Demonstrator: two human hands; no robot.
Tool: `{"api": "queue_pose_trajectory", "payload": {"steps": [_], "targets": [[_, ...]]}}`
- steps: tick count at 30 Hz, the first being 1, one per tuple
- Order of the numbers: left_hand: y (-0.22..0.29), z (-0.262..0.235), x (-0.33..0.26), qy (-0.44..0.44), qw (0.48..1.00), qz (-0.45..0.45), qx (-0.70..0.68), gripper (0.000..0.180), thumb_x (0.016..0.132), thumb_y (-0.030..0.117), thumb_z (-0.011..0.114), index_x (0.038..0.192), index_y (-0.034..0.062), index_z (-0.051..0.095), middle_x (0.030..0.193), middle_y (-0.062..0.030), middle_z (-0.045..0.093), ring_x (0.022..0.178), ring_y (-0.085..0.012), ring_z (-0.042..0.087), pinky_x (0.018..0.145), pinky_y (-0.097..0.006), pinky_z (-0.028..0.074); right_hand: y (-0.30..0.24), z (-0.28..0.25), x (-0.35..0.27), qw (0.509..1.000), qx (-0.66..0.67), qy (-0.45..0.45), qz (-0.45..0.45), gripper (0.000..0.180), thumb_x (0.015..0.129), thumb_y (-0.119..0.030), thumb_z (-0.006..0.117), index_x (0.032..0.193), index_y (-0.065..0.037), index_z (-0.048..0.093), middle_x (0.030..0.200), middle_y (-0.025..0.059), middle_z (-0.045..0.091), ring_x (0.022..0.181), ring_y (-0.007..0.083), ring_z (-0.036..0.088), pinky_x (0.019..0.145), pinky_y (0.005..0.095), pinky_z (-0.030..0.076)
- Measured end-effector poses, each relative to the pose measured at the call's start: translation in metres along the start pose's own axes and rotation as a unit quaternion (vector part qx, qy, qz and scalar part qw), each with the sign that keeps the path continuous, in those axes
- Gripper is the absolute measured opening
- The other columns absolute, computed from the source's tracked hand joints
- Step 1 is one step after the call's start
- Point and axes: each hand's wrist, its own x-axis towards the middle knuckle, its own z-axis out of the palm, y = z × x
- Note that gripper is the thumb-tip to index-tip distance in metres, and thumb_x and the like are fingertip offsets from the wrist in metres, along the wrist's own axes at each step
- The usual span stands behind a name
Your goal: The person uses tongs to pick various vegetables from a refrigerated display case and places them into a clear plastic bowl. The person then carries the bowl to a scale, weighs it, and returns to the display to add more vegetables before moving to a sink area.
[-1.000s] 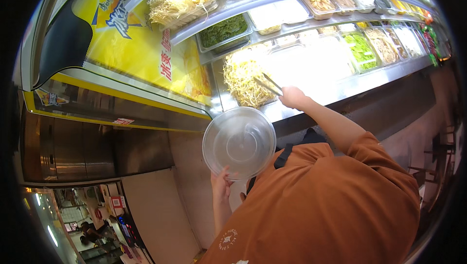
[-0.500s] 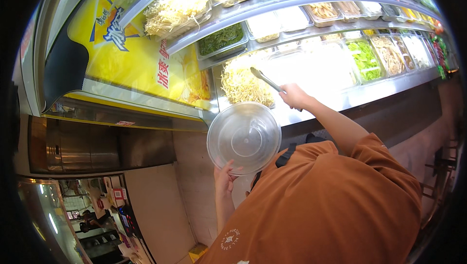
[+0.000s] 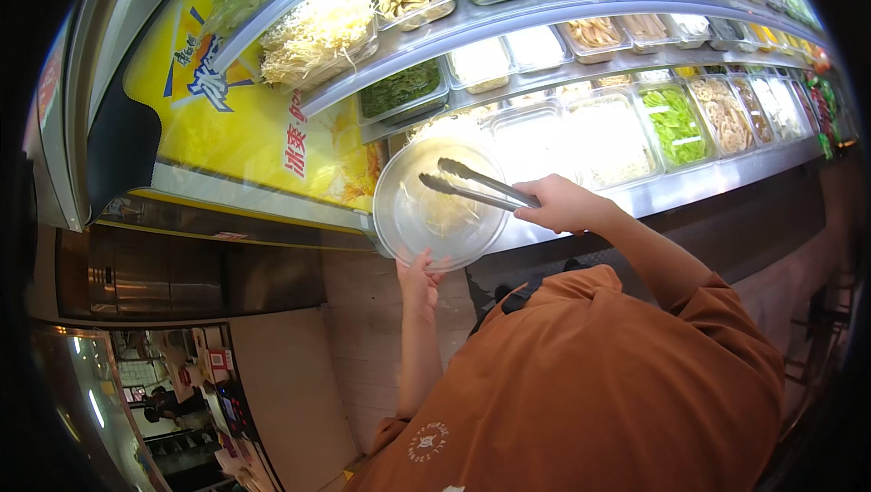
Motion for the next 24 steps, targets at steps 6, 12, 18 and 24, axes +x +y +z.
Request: {"api": "queue_pose_trajectory", "payload": {"steps": [6, 12, 18, 24], "targets": [[-0.016, -0.045, -0.010, 0.053, 0.998, -0.017, 0.001, 0.077, 0.096, 0.003, 0.061, 0.161, 0.0177, 0.023, 0.133, -0.0195, 0.058, 0.086, -0.0402, 0.076, 0.052, -0.036, 0.061, 0.049, -0.007, 0.030, 0.978, 0.173, 0.114, -0.024, 0.034, 0.101, -0.022, 0.063, 0.129, -0.003, 0.066, 0.075, 0.0047, 0.060, 0.047, 0.0112, 0.054, 0.042, 0.0288, 0.046], [-0.036, -0.098, -0.044, 0.092, 0.994, -0.045, -0.043, 0.087, 0.090, -0.005, 0.056, 0.163, 0.0195, 0.017, 0.141, -0.0214, 0.054, 0.092, -0.0473, 0.074, 0.055, -0.040, 0.064, 0.109, 0.013, 0.110, 0.986, 0.134, 0.084, 0.061, 0.032, 0.098, -0.025, 0.065, 0.100, 0.006, 0.068, 0.070, 0.0075, 0.062, 0.048, 0.0164, 0.060, 0.047, 0.0329, 0.052], [-0.042, -0.112, -0.073, 0.086, 0.993, -0.021, -0.083, 0.092, 0.083, -0.012, 0.047, 0.163, 0.0201, 0.015, 0.142, -0.0238, 0.051, 0.094, -0.0518, 0.073, 0.059, -0.047, 0.067, 0.127, 0.046, 0.193, 0.991, 0.034, 0.108, 0.076, 0.040, 0.094, -0.027, 0.064, 0.093, 0.013, 0.067, 0.069, 0.0181, 0.068, 0.054, 0.0270, 0.070, 0.052, 0.0398, 0.058], [-0.048, -0.115, -0.084, 0.091, 0.993, -0.023, -0.075, 0.086, 0.085, -0.011, 0.047, 0.161, 0.0190, 0.019, 0.143, -0.0242, 0.049, 0.095, -0.0516, 0.072, 0.063, -0.048, 0.068, 0.115, 0.054, 0.227, 0.991, -0.039, 0.104, 0.068, 0.031, 0.090, -0.014, 0.056, 0.096, 0.014, 0.068, 0.069, 0.0236, 0.069, 0.055, 0.0299, 0.072, 0.050, 0.0437, 0.060]]}}
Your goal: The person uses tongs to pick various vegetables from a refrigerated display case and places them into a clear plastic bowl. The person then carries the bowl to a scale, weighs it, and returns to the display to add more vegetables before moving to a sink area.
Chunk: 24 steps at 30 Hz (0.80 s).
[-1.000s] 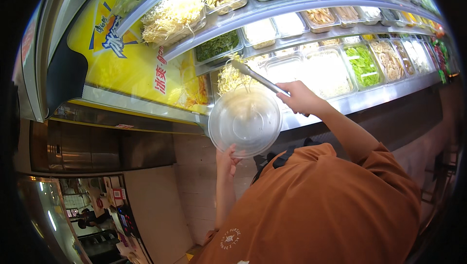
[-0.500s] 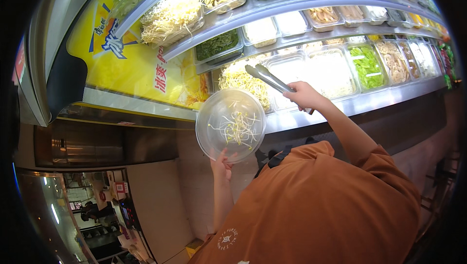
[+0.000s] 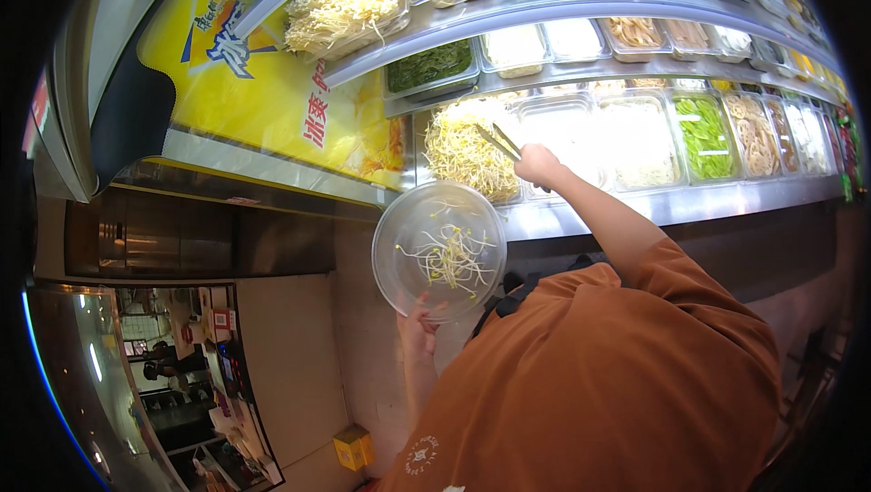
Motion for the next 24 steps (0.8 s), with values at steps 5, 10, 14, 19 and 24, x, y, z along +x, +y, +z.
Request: {"api": "queue_pose_trajectory", "payload": {"steps": [5, 10, 14, 19, 24], "targets": [[0.002, 0.001, -0.001, 0.000, 1.000, -0.008, 0.017, 0.082, 0.087, -0.011, 0.048, 0.159, 0.0151, 0.020, 0.145, -0.0242, 0.048, 0.094, -0.0501, 0.073, 0.065, -0.047, 0.068, -0.004, -0.010, -0.004, 0.999, -0.012, -0.031, 0.018, 0.027, 0.088, -0.004, 0.049, 0.100, 0.011, 0.069, 0.069, 0.0225, 0.069, 0.053, 0.0288, 0.071, 0.047, 0.0437, 0.059], [0.006, 0.007, 0.011, -0.030, 0.998, -0.020, 0.056, 0.082, 0.085, -0.013, 0.048, 0.158, 0.0119, 0.021, 0.146, -0.0253, 0.047, 0.094, -0.0480, 0.074, 0.063, -0.045, 0.068, -0.001, -0.020, -0.020, 0.995, 0.097, -0.024, 0.012, 0.028, 0.092, -0.006, 0.054, 0.109, 0.006, 0.072, 0.070, 0.0146, 0.067, 0.049, 0.0228, 0.068, 0.044, 0.0387, 0.056], [0.007, 0.019, 0.023, -0.039, 0.996, -0.028, 0.075, 0.082, 0.084, -0.013, 0.048, 0.158, 0.0110, 0.022, 0.147, -0.0258, 0.047, 0.091, -0.0463, 0.074, 0.060, -0.041, 0.067, 0.001, -0.031, -0.052, 0.983, 0.182, -0.020, -0.014, 0.032, 0.095, -0.009, 0.059, 0.123, 0.003, 0.071, 0.071, 0.0075, 0.064, 0.042, 0.0165, 0.060, 0.039, 0.0329, 0.050], [0.010, 0.042, 0.040, -0.066, 0.992, -0.035, 0.097, 0.073, 0.088, -0.005, 0.055, 0.154, 0.0094, 0.027, 0.130, -0.0204, 0.048, 0.085, -0.0428, 0.075, 0.059, -0.040, 0.067, -0.020, -0.065, -0.113, 0.968, 0.242, -0.030, -0.056, 0.036, 0.099, -0.008, 0.059, 0.133, -0.002, 0.068, 0.072, 0.0038, 0.062, 0.041, 0.0119, 0.057, 0.037, 0.0280, 0.045], [0.012, 0.083, 0.060, -0.080, 0.991, -0.020, 0.105, 0.057, 0.096, 0.006, 0.067, 0.145, 0.0093, 0.038, 0.091, -0.0059, 0.046, 0.078, -0.0372, 0.074, 0.059, -0.041, 0.067, -0.051, -0.099, -0.181, 0.981, 0.169, -0.083, -0.045, 0.046, 0.099, -0.014, 0.061, 0.145, -0.013, 0.063, 0.079, 0.0032, 0.063, 0.048, 0.0105, 0.058, 0.035, 0.0275, 0.043]]}}
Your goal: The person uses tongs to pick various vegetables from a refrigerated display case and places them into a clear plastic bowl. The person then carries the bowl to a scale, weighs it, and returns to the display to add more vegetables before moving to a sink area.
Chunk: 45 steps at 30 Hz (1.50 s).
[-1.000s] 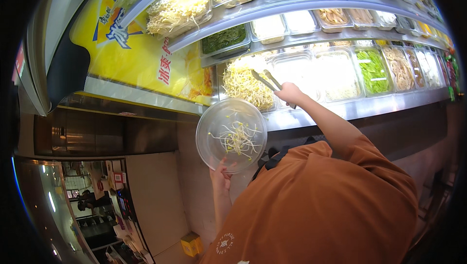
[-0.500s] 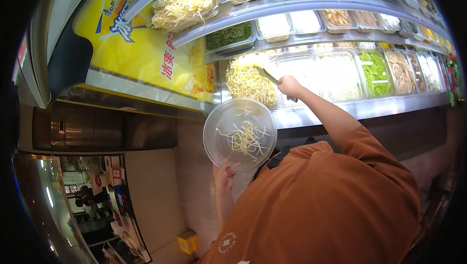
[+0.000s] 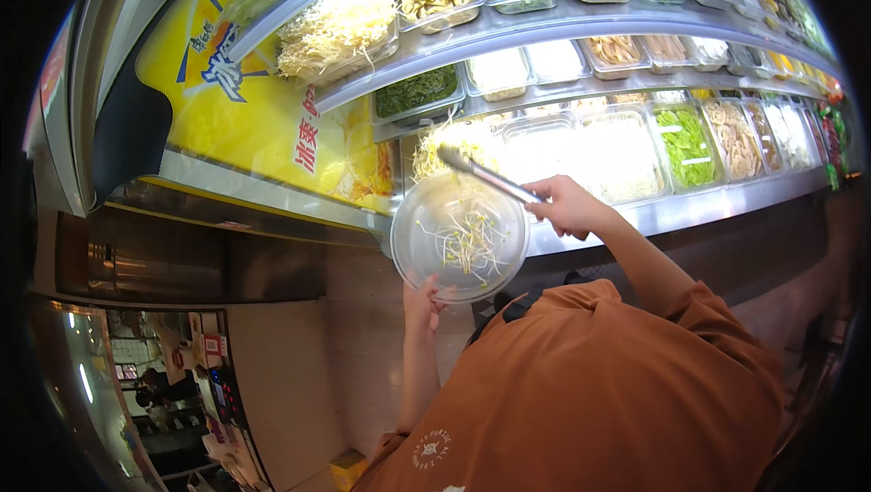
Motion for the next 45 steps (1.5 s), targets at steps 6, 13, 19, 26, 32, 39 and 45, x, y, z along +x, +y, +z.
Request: {"api": "queue_pose_trajectory", "payload": {"steps": [6, 13, 19, 26, 32, 39, 45], "targets": [[0.012, 0.034, 0.019, -0.018, 0.996, 0.042, -0.072, 0.072, 0.092, -0.007, 0.051, 0.157, 0.0109, 0.025, 0.143, -0.0302, 0.046, 0.084, -0.0408, 0.075, 0.055, -0.036, 0.065, -0.001, -0.008, -0.029, 0.999, 0.031, 0.031, 0.017, 0.050, 0.098, -0.017, 0.065, 0.147, -0.006, 0.058, 0.084, 0.0061, 0.065, 0.048, 0.0102, 0.057, 0.037, 0.0266, 0.044], [0.010, -0.005, 0.004, 0.036, 0.994, 0.037, -0.100, 0.089, 0.091, -0.005, 0.056, 0.166, 0.0194, 0.014, 0.144, -0.0253, 0.049, 0.093, -0.0466, 0.072, 0.071, -0.050, 0.066, 0.067, -0.020, 0.031, 0.997, 0.054, 0.052, 0.030, 0.027, 0.099, -0.021, 0.064, 0.112, 0.002, 0.067, 0.077, 0.0059, 0.064, 0.047, 0.0143, 0.060, 0.043, 0.0302, 0.050], [-0.004, -0.057, -0.029, 0.073, 0.991, 0.003, -0.110, 0.095, 0.083, -0.012, 0.049, 0.166, 0.0206, 0.014, 0.146, -0.0237, 0.048, 0.093, -0.0513, 0.071, 0.060, -0.043, 0.065, 0.115, 0.014, 0.117, 0.995, -0.015, 0.060, 0.076, 0.037, 0.096, -0.027, 0.068, 0.114, 0.006, 0.068, 0.077, 0.0096, 0.066, 0.048, 0.0181, 0.062, 0.048, 0.0335, 0.055], [-0.028, -0.075, -0.043, 0.085, 0.987, 0.003, -0.135, 0.099, 0.079, -0.015, 0.045, 0.166, 0.0213, 0.014, 0.146, -0.0245, 0.048, 0.091, -0.0522, 0.072, 0.054, -0.038, 0.060, 0.102, 0.042, 0.184, 0.990, -0.114, 0.077, 0.033, 0.038, 0.094, -0.029, 0.067, 0.099, 0.008, 0.068, 0.071, 0.0155, 0.069, 0.055, 0.0240, 0.072, 0.054, 0.0375, 0.060], [-0.031, -0.065, -0.044, 0.096, 0.985, -0.004, -0.146, 0.097, 0.078, -0.014, 0.046, 0.165, 0.0195, 0.017, 0.144, -0.0253, 0.048, 0.089, -0.0513, 0.073, 0.046, -0.032, 0.051, 0.087, 0.039, 0.203, 0.985, -0.157, 0.057, 0.032, 0.029, 0.093, -0.018, 0.061, 0.097, 0.010, 0.069, 0.069, 0.0164, 0.070, 0.053, 0.0238, 0.071, 0.052, 0.0382, 0.060], [-0.025, -0.059, -0.024, 0.075, 0.993, -0.006, -0.086, 0.081, 0.085, -0.011, 0.049, 0.158, 0.0147, 0.027, 0.142, -0.0238, 0.049, 0.083, -0.0445, 0.074, 0.040, -0.030, 0.043, 0.064, 0.018, 0.140, 0.997, -0.061, 0.038, 0.001, 0.031, 0.095, -0.011, 0.060, 0.120, 0.003, 0.072, 0.075, 0.0096, 0.069, 0.045, 0.0166, 0.063, 0.045, 0.0336, 0.054], [-0.010, -0.029, -0.001, 0.039, 0.999, -0.026, -0.022, 0.062, 0.097, 0.002, 0.057, 0.152, 0.0133, 0.032, 0.136, -0.0223, 0.052, 0.079, -0.0385, 0.074, 0.043, -0.032, 0.053, 0.007, -0.005, 0.045, 0.999, 0.010, 0.039, -0.037, 0.037, 0.099, -0.010, 0.059, 0.134, -0.002, 0.068, 0.077, 0.0056, 0.066, 0.044, 0.0116, 0.057, 0.042, 0.0288, 0.047]]}}
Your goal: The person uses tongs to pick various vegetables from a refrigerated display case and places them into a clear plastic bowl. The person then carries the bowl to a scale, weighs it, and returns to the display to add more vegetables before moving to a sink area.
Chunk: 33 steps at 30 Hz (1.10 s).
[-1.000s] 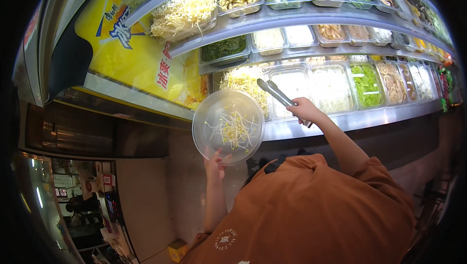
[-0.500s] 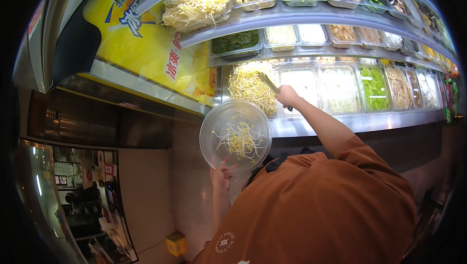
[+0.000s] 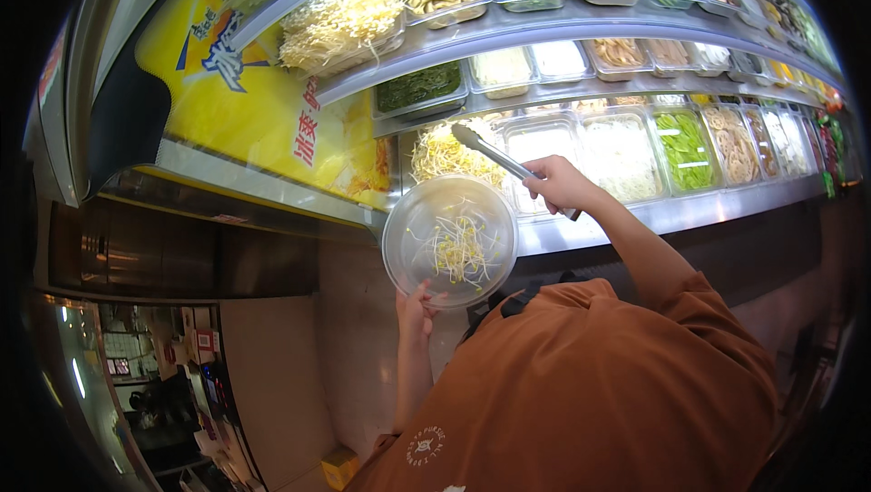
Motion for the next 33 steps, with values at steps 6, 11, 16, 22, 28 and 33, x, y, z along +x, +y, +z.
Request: {"api": "queue_pose_trajectory", "payload": {"steps": [6, 11, 16, 22, 28, 33], "targets": [[0.018, 0.051, 0.008, -0.010, 0.998, 0.017, -0.054, 0.064, 0.097, 0.003, 0.059, 0.153, 0.0148, 0.032, 0.134, -0.0224, 0.055, 0.080, -0.0377, 0.074, 0.060, -0.043, 0.067, -0.037, -0.014, -0.061, 0.993, -0.060, -0.096, 0.017, 0.042, 0.099, -0.012, 0.063, 0.141, -0.008, 0.065, 0.084, 0.0043, 0.066, 0.049, 0.0095, 0.057, 0.042, 0.0268, 0.044], [0.027, 0.052, 0.004, -0.011, 0.997, 0.044, -0.061, 0.073, 0.097, 0.004, 0.059, 0.160, 0.0189, 0.024, 0.136, -0.0215, 0.057, 0.086, -0.0409, 0.074, 0.061, -0.044, 0.066, 0.006, -0.025, -0.027, 0.999, 0.049, 0.002, 0.002, 0.034, 0.099, -0.016, 0.065, 0.128, 0.002, 0.067, 0.081, 0.0059, 0.066, 0.048, 0.0106, 0.057, 0.042, 0.0260, 0.045], [0.024, 0.019, -0.006, 0.014, 0.998, 0.023, -0.057, 0.087, 0.094, 0.000, 0.061, 0.165, 0.0207, 0.015, 0.140, -0.0231, 0.054, 0.094, -0.0449, 0.072, 0.067, -0.051, 0.065, 0.085, -0.026, 0.051, 0.990, 0.088, 0.039, 0.102, 0.030, 0.098, -0.022, 0.066, 0.110, 0.005, 0.070, 0.080, 0.0092, 0.069, 0.047, 0.0145, 0.058, 0.042, 0.0309, 0.048], [0.004, -0.017, -0.024, 0.078, 0.996, 0.015, -0.049, 0.078, 0.097, 0.003, 0.060, 0.162, 0.0215, 0.021, 0.137, -0.0191, 0.059, 0.085, -0.0439, 0.074, 0.061, -0.047, 0.065, 0.141, 0.012, 0.120, 0.992, 0.073, 0.015, 0.100, 0.037, 0.094, -0.025, 0.069, 0.102, 0.011, 0.072, 0.076, 0.0132, 0.070, 0.050, 0.0190, 0.065, 0.047, 0.0336, 0.054], [-0.006, -0.033, -0.044, 0.111, 0.992, 0.009, -0.066, 0.075, 0.098, 0.002, 0.058, 0.161, 0.0206, 0.022, 0.136, -0.0192, 0.059, 0.088, -0.0447, 0.074, 0.064, -0.049, 0.066, 0.140, 0.038, 0.157, 0.992, -0.045, 0.021, 0.112, 0.033, 0.091, -0.021, 0.068, 0.092, 0.011, 0.069, 0.074, 0.0141, 0.069, 0.051, 0.0231, 0.069, 0.049, 0.0376, 0.058], [-0.007, -0.033, -0.049, 0.109, 0.992, 0.015, -0.068, 0.074, 0.098, 0.002, 0.056, 0.160, 0.0178, 0.021, 0.141, -0.0214, 0.055, 0.088, -0.0451, 0.074, 0.064, -0.048, 0.067, 0.131, 0.031, 0.166, 0.991, -0.086, 0.019, 0.101, 0.027, 0.090, -0.014, 0.062, 0.099, 0.010, 0.072, 0.074, 0.0136, 0.071, 0.049, 0.0227, 0.068, 0.048, 0.0379, 0.058]]}}
